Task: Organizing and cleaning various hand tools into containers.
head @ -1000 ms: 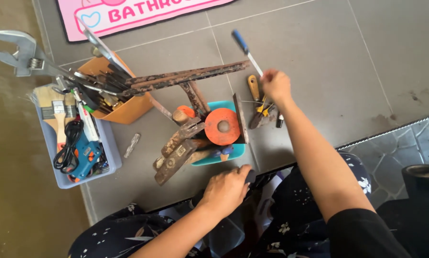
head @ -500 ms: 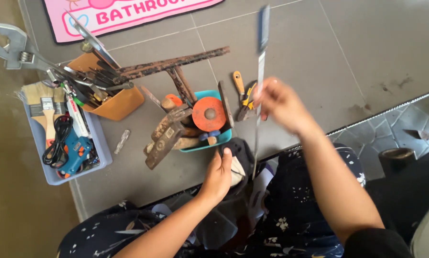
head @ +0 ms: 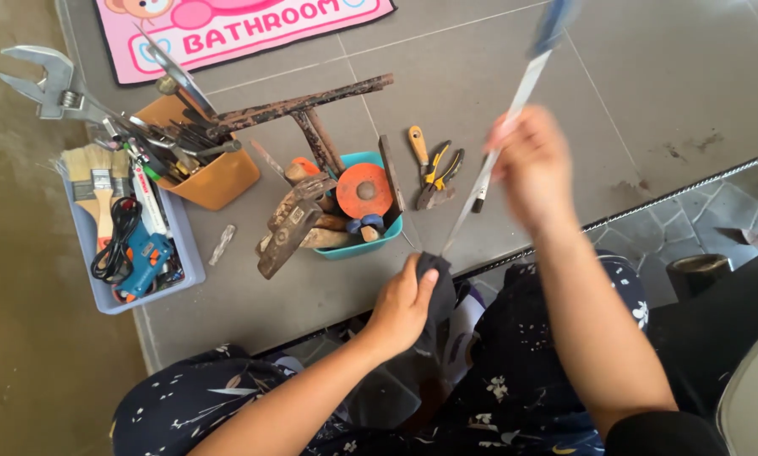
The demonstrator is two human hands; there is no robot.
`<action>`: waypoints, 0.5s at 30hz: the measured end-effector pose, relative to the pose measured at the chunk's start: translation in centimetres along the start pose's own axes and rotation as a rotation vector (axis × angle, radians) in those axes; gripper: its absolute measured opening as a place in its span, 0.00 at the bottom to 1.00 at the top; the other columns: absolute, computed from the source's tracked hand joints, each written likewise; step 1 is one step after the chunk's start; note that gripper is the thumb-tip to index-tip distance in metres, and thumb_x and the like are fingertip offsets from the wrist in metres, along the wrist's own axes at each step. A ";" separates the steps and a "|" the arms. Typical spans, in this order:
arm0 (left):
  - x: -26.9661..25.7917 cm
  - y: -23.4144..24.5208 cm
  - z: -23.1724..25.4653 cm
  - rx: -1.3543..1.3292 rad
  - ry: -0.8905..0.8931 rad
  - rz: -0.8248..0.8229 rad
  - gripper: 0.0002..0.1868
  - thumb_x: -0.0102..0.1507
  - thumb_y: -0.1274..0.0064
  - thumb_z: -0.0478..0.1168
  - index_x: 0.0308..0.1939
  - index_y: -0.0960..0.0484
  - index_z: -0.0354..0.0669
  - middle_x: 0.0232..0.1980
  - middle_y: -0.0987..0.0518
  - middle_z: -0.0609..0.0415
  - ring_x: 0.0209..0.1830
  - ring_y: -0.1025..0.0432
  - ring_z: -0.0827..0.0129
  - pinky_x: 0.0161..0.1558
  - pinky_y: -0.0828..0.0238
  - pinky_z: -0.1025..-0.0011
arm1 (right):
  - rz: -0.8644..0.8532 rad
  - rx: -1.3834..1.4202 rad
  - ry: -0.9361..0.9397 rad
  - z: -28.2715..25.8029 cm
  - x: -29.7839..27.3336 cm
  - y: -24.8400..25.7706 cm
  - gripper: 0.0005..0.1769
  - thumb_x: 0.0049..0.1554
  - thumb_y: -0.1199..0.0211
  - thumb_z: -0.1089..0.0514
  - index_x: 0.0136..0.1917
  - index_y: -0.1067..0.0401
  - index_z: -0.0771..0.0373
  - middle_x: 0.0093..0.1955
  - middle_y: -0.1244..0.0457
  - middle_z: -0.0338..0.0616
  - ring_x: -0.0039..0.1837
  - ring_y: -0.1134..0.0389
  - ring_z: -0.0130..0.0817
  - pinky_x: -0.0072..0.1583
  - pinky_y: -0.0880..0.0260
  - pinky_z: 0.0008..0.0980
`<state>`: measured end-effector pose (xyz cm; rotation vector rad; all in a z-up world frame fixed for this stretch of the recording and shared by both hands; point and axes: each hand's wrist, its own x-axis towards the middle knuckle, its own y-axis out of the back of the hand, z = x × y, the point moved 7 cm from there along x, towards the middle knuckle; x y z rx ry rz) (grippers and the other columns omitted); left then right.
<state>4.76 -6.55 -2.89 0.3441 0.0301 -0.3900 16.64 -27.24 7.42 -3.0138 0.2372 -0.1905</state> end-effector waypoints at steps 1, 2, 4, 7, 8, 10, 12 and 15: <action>-0.7 0.0 -0.1 -0.002 0.001 0.003 0.19 0.73 0.62 0.50 0.55 0.30 0.37 0.42 0.19 0.35 0.47 0.25 0.38 0.46 0.30 0.48 | -0.004 -0.001 0.000 -1.3 0.5 1.0 0.06 0.67 0.44 0.65 0.56 0.32 0.58 0.47 0.35 0.36 0.45 0.34 0.23 0.40 0.36 0.22; -1.4 -0.7 -0.7 0.086 0.069 -0.107 0.20 0.73 0.61 0.50 0.58 0.31 0.36 0.41 0.19 0.34 0.45 0.25 0.37 0.46 0.29 0.47 | 0.071 0.062 0.137 -3.5 0.8 2.5 0.03 0.70 0.44 0.64 0.57 0.33 0.58 0.48 0.36 0.37 0.45 0.35 0.23 0.41 0.38 0.21; -2.5 -1.1 -1.3 0.172 0.138 -0.202 0.22 0.72 0.60 0.50 0.60 0.32 0.35 0.40 0.19 0.33 0.44 0.25 0.37 0.46 0.29 0.46 | 0.128 0.129 0.280 -6.6 1.1 4.2 0.03 0.74 0.44 0.64 0.57 0.34 0.57 0.50 0.36 0.38 0.44 0.36 0.24 0.42 0.39 0.21; -3.7 -1.5 -1.2 0.249 0.058 -0.334 0.22 0.71 0.57 0.49 0.58 0.31 0.34 0.41 0.19 0.33 0.43 0.25 0.37 0.44 0.29 0.45 | 0.140 0.271 0.382 -8.8 0.1 3.1 0.06 0.81 0.47 0.59 0.60 0.39 0.60 0.46 0.42 0.40 0.43 0.40 0.24 0.46 0.37 0.23; -3.8 -1.4 -1.1 0.271 0.007 -0.336 0.21 0.70 0.55 0.49 0.57 0.30 0.35 0.42 0.19 0.34 0.43 0.24 0.38 0.44 0.29 0.45 | 0.133 0.187 0.410 -9.3 -0.6 1.2 0.05 0.81 0.48 0.60 0.60 0.39 0.60 0.47 0.42 0.40 0.45 0.39 0.24 0.46 0.32 0.25; -3.9 -0.9 -0.8 0.288 -0.036 -0.336 0.20 0.70 0.54 0.48 0.56 0.30 0.35 0.43 0.18 0.35 0.44 0.24 0.38 0.43 0.28 0.45 | 0.121 0.104 0.430 -9.5 -1.4 -2.4 0.04 0.81 0.49 0.60 0.60 0.40 0.60 0.48 0.42 0.39 0.47 0.37 0.25 0.46 0.27 0.28; -3.8 0.1 0.2 0.372 -0.087 -0.310 0.17 0.68 0.51 0.46 0.53 0.28 0.37 0.41 0.18 0.38 0.42 0.23 0.41 0.43 0.26 0.48 | -0.022 -0.029 0.488 -9.9 -1.7 -7.0 0.06 0.76 0.48 0.63 0.57 0.44 0.57 0.59 0.41 0.38 0.51 0.33 0.25 0.47 0.21 0.28; -3.8 0.6 0.9 0.427 -0.066 -0.367 0.15 0.68 0.49 0.45 0.49 0.28 0.37 0.40 0.18 0.39 0.41 0.23 0.42 0.42 0.26 0.48 | -0.150 -0.144 0.553 -8.2 -0.8 -10.3 0.03 0.79 0.49 0.66 0.61 0.42 0.65 0.55 0.39 0.43 0.50 0.33 0.26 0.52 0.21 0.28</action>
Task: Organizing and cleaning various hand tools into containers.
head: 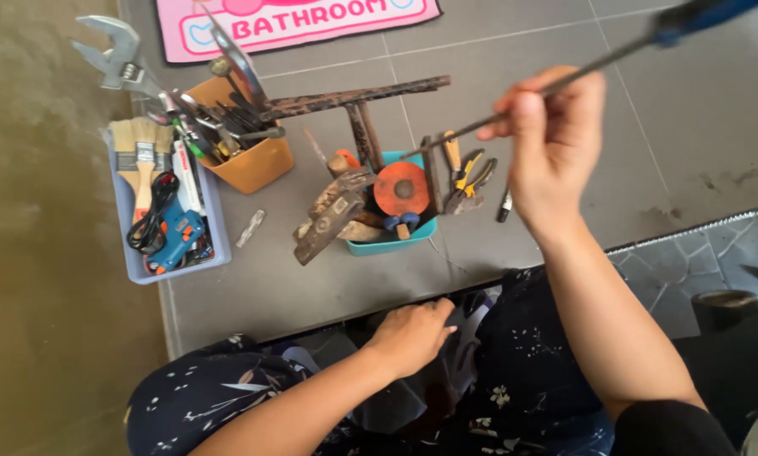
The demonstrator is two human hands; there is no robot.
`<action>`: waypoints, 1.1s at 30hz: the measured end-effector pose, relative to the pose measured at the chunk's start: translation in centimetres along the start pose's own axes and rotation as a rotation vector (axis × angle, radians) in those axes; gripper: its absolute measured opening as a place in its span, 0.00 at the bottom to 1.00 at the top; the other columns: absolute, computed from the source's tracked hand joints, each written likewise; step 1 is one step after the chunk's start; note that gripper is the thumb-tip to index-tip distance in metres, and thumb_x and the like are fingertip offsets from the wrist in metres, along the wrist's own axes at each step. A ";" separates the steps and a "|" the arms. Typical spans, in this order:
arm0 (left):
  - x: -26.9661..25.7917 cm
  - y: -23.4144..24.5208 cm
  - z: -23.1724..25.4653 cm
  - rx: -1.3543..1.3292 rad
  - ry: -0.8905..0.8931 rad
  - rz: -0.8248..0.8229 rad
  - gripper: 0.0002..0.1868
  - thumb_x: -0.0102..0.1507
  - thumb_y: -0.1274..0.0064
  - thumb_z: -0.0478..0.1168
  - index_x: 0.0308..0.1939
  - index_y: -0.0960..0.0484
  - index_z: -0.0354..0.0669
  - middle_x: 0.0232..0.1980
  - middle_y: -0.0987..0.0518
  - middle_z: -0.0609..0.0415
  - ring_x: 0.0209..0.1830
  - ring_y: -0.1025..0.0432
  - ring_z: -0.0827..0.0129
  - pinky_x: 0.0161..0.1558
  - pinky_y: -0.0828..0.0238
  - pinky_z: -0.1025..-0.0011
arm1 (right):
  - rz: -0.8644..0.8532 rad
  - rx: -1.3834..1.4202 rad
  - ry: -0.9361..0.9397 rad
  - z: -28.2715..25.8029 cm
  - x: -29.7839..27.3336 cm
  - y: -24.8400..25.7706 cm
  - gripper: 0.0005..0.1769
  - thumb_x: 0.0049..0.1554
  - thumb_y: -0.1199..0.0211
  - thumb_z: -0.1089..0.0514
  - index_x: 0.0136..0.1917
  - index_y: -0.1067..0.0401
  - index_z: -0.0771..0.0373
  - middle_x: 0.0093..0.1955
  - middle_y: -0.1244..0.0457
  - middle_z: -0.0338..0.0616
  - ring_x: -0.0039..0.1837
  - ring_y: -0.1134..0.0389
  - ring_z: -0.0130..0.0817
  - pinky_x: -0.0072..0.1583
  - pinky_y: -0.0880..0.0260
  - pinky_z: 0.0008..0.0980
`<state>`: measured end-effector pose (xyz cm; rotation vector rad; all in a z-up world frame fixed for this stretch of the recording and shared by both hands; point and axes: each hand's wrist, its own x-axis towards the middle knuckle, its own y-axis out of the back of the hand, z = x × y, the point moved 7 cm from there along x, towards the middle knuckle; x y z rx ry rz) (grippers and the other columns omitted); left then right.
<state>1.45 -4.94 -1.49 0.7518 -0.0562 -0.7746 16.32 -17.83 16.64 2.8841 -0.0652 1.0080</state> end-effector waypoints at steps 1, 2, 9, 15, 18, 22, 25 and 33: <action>-0.1 0.1 0.1 0.000 0.001 0.007 0.15 0.68 0.49 0.45 0.49 0.28 0.37 0.40 0.18 0.39 0.41 0.23 0.42 0.42 0.26 0.48 | -0.005 0.003 0.004 0.1 0.3 -0.8 0.03 0.79 0.49 0.66 0.61 0.42 0.65 0.55 0.39 0.43 0.50 0.33 0.26 0.52 0.21 0.28; -0.3 0.2 0.3 0.019 -0.019 0.015 0.14 0.67 0.48 0.45 0.48 0.28 0.37 0.39 0.18 0.39 0.40 0.22 0.42 0.42 0.26 0.48 | -0.049 -0.055 0.020 0.3 0.6 -2.0 0.04 0.79 0.49 0.66 0.60 0.42 0.66 0.55 0.39 0.44 0.51 0.32 0.26 0.52 0.20 0.28; -1.1 -0.2 0.6 0.141 -0.104 0.043 0.13 0.66 0.46 0.42 0.48 0.27 0.37 0.41 0.19 0.41 0.39 0.21 0.44 0.38 0.25 0.49 | -0.261 -0.372 -0.249 4.4 1.1 -7.1 0.03 0.69 0.39 0.65 0.53 0.32 0.66 0.45 0.32 0.39 0.44 0.30 0.23 0.46 0.27 0.25; -1.8 0.4 0.1 0.150 -0.095 0.058 0.12 0.65 0.45 0.41 0.46 0.27 0.37 0.40 0.19 0.42 0.39 0.21 0.46 0.38 0.25 0.50 | -0.297 -0.536 -0.268 5.3 1.3 -7.0 0.18 0.56 0.27 0.59 0.56 0.28 0.68 0.45 0.32 0.43 0.43 0.31 0.28 0.46 0.29 0.30; -1.7 -0.3 -0.3 0.172 -0.079 0.020 0.13 0.66 0.45 0.42 0.46 0.28 0.36 0.40 0.19 0.42 0.39 0.21 0.47 0.39 0.24 0.52 | -0.246 -0.520 -0.252 6.3 0.9 -6.0 0.15 0.65 0.33 0.54 0.59 0.26 0.66 0.47 0.30 0.43 0.47 0.29 0.29 0.52 0.27 0.31; -1.5 -0.5 -0.2 0.195 -0.098 0.026 0.12 0.64 0.45 0.39 0.46 0.27 0.37 0.40 0.18 0.43 0.40 0.21 0.48 0.39 0.24 0.52 | -0.188 -0.571 -0.278 6.5 0.6 -5.1 0.16 0.71 0.41 0.49 0.61 0.25 0.63 0.50 0.31 0.43 0.50 0.30 0.32 0.54 0.29 0.34; -1.1 -0.7 -0.3 0.217 -0.081 -0.005 0.12 0.65 0.45 0.40 0.46 0.27 0.37 0.41 0.19 0.42 0.40 0.21 0.48 0.38 0.23 0.53 | -0.299 -0.717 -0.134 5.9 1.1 -4.9 0.15 0.73 0.40 0.50 0.62 0.22 0.61 0.54 0.31 0.46 0.58 0.32 0.38 0.59 0.31 0.37; -1.5 -2.1 -2.2 0.280 -0.001 -0.047 0.13 0.66 0.47 0.45 0.47 0.25 0.38 0.40 0.18 0.44 0.39 0.20 0.49 0.39 0.23 0.53 | -0.532 -0.683 -0.681 14.4 -4.0 5.2 0.18 0.52 0.31 0.51 0.52 0.25 0.62 0.48 0.29 0.48 0.52 0.27 0.38 0.56 0.26 0.38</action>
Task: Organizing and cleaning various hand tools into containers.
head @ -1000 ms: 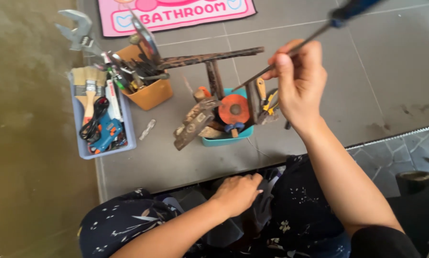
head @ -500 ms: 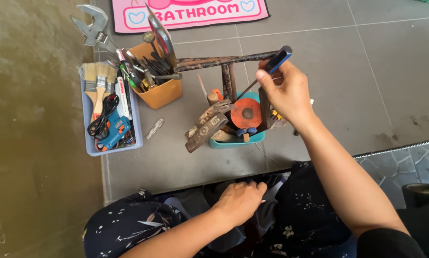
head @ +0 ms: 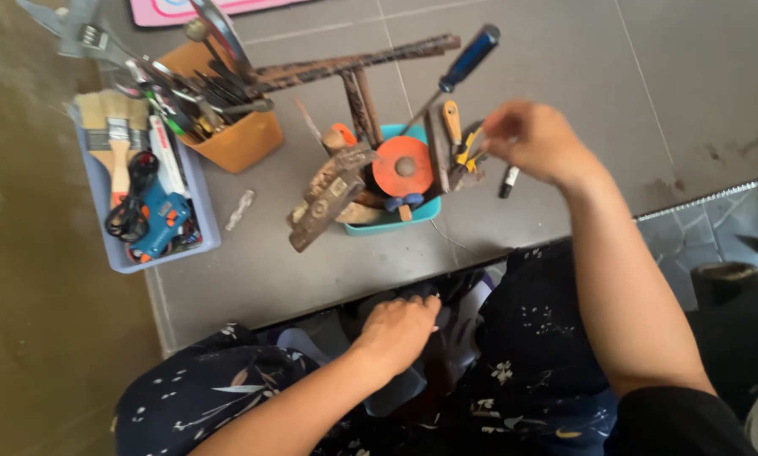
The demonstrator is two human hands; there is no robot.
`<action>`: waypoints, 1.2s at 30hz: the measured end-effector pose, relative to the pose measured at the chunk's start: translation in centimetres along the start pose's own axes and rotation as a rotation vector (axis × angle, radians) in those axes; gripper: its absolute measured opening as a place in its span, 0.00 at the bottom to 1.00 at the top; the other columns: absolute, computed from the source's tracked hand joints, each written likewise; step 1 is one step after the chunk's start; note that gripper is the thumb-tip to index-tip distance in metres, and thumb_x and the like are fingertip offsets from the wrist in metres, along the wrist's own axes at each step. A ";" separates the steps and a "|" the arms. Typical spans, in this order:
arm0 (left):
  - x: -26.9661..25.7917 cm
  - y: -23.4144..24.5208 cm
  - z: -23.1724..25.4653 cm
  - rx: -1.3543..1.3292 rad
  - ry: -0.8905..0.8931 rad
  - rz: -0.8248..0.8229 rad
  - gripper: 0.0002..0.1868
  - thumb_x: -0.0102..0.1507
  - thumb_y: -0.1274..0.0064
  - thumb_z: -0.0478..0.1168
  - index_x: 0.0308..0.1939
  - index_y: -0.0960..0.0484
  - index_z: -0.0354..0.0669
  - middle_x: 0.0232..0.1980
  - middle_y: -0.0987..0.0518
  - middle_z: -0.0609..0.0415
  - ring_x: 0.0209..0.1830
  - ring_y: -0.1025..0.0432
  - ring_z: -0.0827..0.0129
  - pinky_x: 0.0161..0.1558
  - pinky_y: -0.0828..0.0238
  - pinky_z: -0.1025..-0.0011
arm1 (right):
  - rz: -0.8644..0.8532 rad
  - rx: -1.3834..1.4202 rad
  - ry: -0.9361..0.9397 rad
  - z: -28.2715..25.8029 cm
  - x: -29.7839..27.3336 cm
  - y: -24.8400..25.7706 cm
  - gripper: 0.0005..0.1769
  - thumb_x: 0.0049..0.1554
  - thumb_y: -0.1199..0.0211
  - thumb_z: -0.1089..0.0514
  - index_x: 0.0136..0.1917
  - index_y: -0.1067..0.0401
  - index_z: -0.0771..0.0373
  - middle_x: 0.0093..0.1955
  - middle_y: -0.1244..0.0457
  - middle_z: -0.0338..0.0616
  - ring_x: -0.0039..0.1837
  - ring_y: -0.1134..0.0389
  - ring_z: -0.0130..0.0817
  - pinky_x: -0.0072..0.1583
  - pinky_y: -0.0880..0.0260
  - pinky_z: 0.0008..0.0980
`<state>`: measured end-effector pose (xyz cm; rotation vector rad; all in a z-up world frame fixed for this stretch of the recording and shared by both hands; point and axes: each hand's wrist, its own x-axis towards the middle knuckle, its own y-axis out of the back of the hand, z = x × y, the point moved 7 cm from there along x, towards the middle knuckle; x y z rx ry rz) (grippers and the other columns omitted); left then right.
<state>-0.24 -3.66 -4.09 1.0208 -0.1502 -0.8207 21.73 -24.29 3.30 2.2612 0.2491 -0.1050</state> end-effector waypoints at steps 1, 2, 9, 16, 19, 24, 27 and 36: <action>-0.1 -0.4 -0.1 -0.003 -0.004 -0.008 0.13 0.66 0.47 0.45 0.47 0.25 0.38 0.40 0.18 0.44 0.39 0.20 0.49 0.39 0.23 0.53 | 0.000 0.002 -0.009 2.2 0.5 -2.1 0.18 0.52 0.31 0.51 0.52 0.25 0.62 0.48 0.29 0.48 0.52 0.27 0.38 0.56 0.26 0.38; -0.2 -0.8 -0.3 0.009 0.006 -0.023 0.13 0.66 0.48 0.44 0.46 0.25 0.38 0.40 0.18 0.44 0.39 0.20 0.49 0.39 0.23 0.53 | -0.129 -0.242 -0.035 4.6 0.8 -5.0 0.15 0.52 0.31 0.53 0.51 0.22 0.61 0.50 0.29 0.51 0.53 0.28 0.44 0.56 0.27 0.43; 0.5 -1.2 -1.1 0.027 0.036 -0.098 0.11 0.66 0.49 0.43 0.50 0.25 0.42 0.41 0.19 0.43 0.40 0.21 0.46 0.40 0.24 0.51 | -0.341 -0.478 -0.169 7.5 -1.3 -18.4 0.20 0.53 0.33 0.46 0.51 0.23 0.62 0.52 0.31 0.59 0.57 0.30 0.56 0.57 0.28 0.49; 1.6 1.4 -2.0 0.016 0.078 -0.018 0.13 0.62 0.53 0.31 0.51 0.25 0.43 0.51 0.23 0.43 0.41 0.21 0.45 0.43 0.25 0.49 | -0.269 -0.498 -0.115 11.2 0.5 -17.9 0.18 0.46 0.34 0.57 0.49 0.25 0.68 0.50 0.32 0.64 0.54 0.29 0.58 0.54 0.27 0.49; 1.4 4.0 -1.4 0.020 0.048 0.167 0.14 0.56 0.50 0.34 0.46 0.25 0.36 0.55 0.25 0.42 0.44 0.23 0.46 0.43 0.24 0.50 | -0.266 -0.481 -0.012 8.0 0.3 -11.5 0.12 0.51 0.37 0.57 0.47 0.21 0.63 0.50 0.29 0.57 0.55 0.28 0.53 0.56 0.27 0.46; 0.9 9.0 0.1 -0.088 0.125 0.328 0.19 0.63 0.45 0.54 0.36 0.21 0.40 0.40 0.20 0.45 0.42 0.23 0.48 0.42 0.25 0.49 | -0.038 -0.427 -0.265 3.3 -4.5 2.3 0.13 0.55 0.37 0.54 0.53 0.21 0.50 0.50 0.28 0.46 0.55 0.28 0.48 0.55 0.29 0.45; 1.2 9.3 -0.6 -0.146 0.306 0.237 0.21 0.71 0.52 0.57 0.40 0.20 0.44 0.34 0.18 0.45 0.39 0.23 0.47 0.43 0.27 0.50 | -0.077 -0.387 -0.327 2.8 -6.8 5.3 0.13 0.56 0.38 0.55 0.54 0.21 0.51 0.49 0.27 0.43 0.54 0.27 0.44 0.56 0.29 0.43; 1.4 10.6 0.1 -0.978 -0.011 0.592 0.22 0.71 0.54 0.50 0.64 0.23 0.44 0.52 0.17 0.51 0.51 0.24 0.68 0.50 0.28 0.69 | -0.332 -0.028 -0.055 -2.5 -9.6 2.3 0.10 0.56 0.36 0.61 0.52 0.21 0.58 0.47 0.26 0.38 0.52 0.27 0.29 0.56 0.27 0.32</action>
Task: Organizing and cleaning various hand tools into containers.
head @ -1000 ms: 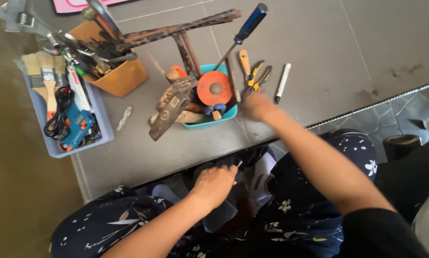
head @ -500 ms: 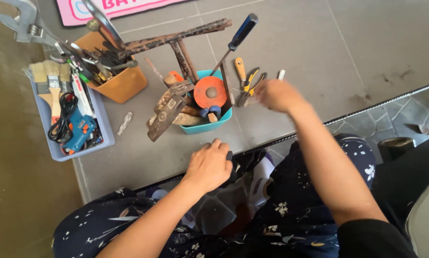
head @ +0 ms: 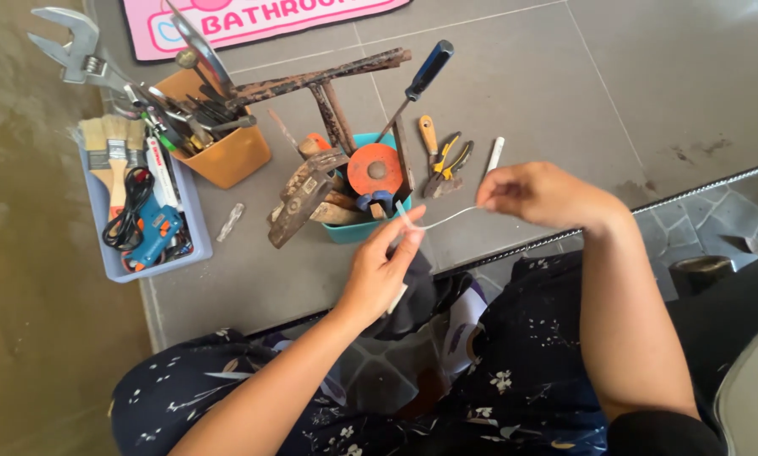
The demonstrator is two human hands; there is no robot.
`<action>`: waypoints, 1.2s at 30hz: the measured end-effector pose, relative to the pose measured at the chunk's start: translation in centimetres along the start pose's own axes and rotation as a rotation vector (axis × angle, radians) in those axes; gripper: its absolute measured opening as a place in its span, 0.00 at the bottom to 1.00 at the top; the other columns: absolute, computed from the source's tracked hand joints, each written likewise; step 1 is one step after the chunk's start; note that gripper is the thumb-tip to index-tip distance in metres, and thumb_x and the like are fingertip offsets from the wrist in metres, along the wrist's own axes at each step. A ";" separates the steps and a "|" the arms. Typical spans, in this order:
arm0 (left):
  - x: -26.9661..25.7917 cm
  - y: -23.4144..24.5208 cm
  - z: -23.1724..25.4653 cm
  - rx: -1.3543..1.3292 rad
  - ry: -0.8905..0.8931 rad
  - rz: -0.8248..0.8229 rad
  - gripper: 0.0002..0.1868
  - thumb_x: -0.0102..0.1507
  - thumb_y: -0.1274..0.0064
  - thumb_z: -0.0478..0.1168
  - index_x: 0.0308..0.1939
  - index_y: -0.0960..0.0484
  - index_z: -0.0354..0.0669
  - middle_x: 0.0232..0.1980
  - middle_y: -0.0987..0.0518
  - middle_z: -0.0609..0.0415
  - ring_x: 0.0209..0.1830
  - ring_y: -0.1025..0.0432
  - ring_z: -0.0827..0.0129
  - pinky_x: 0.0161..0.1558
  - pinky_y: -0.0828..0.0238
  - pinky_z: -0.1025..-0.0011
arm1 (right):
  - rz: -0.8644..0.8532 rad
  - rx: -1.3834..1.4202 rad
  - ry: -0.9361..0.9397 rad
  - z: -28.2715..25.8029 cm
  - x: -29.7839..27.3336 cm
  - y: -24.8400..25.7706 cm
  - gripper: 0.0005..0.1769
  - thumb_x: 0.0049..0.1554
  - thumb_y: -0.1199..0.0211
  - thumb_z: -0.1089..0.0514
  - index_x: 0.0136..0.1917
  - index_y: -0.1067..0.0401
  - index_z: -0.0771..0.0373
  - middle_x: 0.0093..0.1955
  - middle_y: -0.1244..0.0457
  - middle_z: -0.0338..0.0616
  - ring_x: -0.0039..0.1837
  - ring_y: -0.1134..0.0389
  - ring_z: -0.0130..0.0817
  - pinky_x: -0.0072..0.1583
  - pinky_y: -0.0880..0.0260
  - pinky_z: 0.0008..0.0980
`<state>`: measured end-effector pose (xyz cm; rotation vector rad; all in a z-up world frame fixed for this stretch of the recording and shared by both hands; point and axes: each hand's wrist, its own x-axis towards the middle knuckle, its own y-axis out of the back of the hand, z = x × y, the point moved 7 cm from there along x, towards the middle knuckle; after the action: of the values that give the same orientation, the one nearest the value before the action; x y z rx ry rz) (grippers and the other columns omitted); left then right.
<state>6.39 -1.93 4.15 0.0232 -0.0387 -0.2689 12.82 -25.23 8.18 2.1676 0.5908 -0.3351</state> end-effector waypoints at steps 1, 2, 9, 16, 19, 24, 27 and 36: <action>0.0 0.0 -0.1 0.001 0.000 0.003 0.22 0.71 0.54 0.50 0.64 0.23 0.44 0.52 0.17 0.51 0.51 0.24 0.68 0.50 0.28 0.69 | -0.002 0.000 0.003 -0.7 0.0 -0.5 0.10 0.56 0.36 0.61 0.52 0.21 0.58 0.47 0.26 0.38 0.52 0.27 0.29 0.56 0.27 0.32; 0.0 0.1 0.3 -0.040 -0.063 0.026 0.21 0.74 0.58 0.50 0.62 0.21 0.41 0.54 0.18 0.51 0.55 0.26 0.70 0.57 0.31 0.70 | -0.017 0.013 0.037 -1.7 -0.1 -1.1 0.10 0.57 0.36 0.60 0.52 0.21 0.58 0.47 0.26 0.38 0.52 0.26 0.29 0.56 0.27 0.32; 0.4 1.8 0.9 -0.226 -0.004 0.078 0.27 0.76 0.69 0.54 0.52 0.21 0.37 0.46 0.15 0.52 0.50 0.23 0.73 0.60 0.31 0.73 | -0.135 0.080 0.239 -5.6 -0.1 -3.4 0.12 0.57 0.36 0.62 0.54 0.18 0.56 0.49 0.26 0.37 0.52 0.26 0.29 0.56 0.26 0.32; 0.7 3.2 0.4 -0.219 -0.035 0.095 0.25 0.77 0.69 0.52 0.48 0.22 0.37 0.42 0.16 0.52 0.46 0.25 0.74 0.56 0.30 0.73 | -0.201 0.063 0.248 -5.9 -0.7 -3.1 0.16 0.56 0.36 0.62 0.58 0.19 0.52 0.50 0.26 0.37 0.53 0.24 0.29 0.56 0.25 0.31; 0.9 5.1 1.4 -0.227 -0.085 0.164 0.25 0.77 0.69 0.53 0.47 0.23 0.38 0.41 0.18 0.53 0.46 0.25 0.73 0.56 0.30 0.74 | -0.168 0.088 0.275 -6.0 -1.1 -2.6 0.17 0.57 0.35 0.60 0.60 0.20 0.51 0.51 0.26 0.38 0.53 0.26 0.29 0.56 0.26 0.32; 0.4 5.0 0.7 -0.196 0.040 0.145 0.25 0.76 0.69 0.53 0.46 0.21 0.39 0.36 0.20 0.53 0.40 0.25 0.74 0.48 0.29 0.74 | -0.267 -0.037 0.321 -6.5 -1.3 -4.8 0.23 0.55 0.38 0.65 0.61 0.20 0.47 0.45 0.28 0.41 0.48 0.27 0.34 0.54 0.26 0.33; 0.3 4.7 0.0 -0.203 0.013 0.132 0.26 0.77 0.71 0.54 0.48 0.22 0.39 0.37 0.21 0.53 0.40 0.26 0.74 0.48 0.30 0.74 | -0.297 -0.084 0.377 -7.2 -1.6 -5.7 0.27 0.52 0.39 0.69 0.61 0.20 0.46 0.45 0.29 0.41 0.49 0.26 0.36 0.53 0.26 0.33; 0.0 5.0 1.8 -0.177 -0.084 0.097 0.27 0.77 0.72 0.56 0.56 0.24 0.42 0.39 0.19 0.53 0.48 0.26 0.75 0.61 0.35 0.73 | -0.159 -0.047 0.371 -7.9 -2.1 -3.4 0.15 0.58 0.39 0.60 0.57 0.20 0.52 0.49 0.29 0.40 0.52 0.26 0.36 0.55 0.27 0.33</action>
<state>7.67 2.85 6.07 -0.1655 -0.0989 -0.1755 9.54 -17.75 11.61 2.1558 0.9715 0.0015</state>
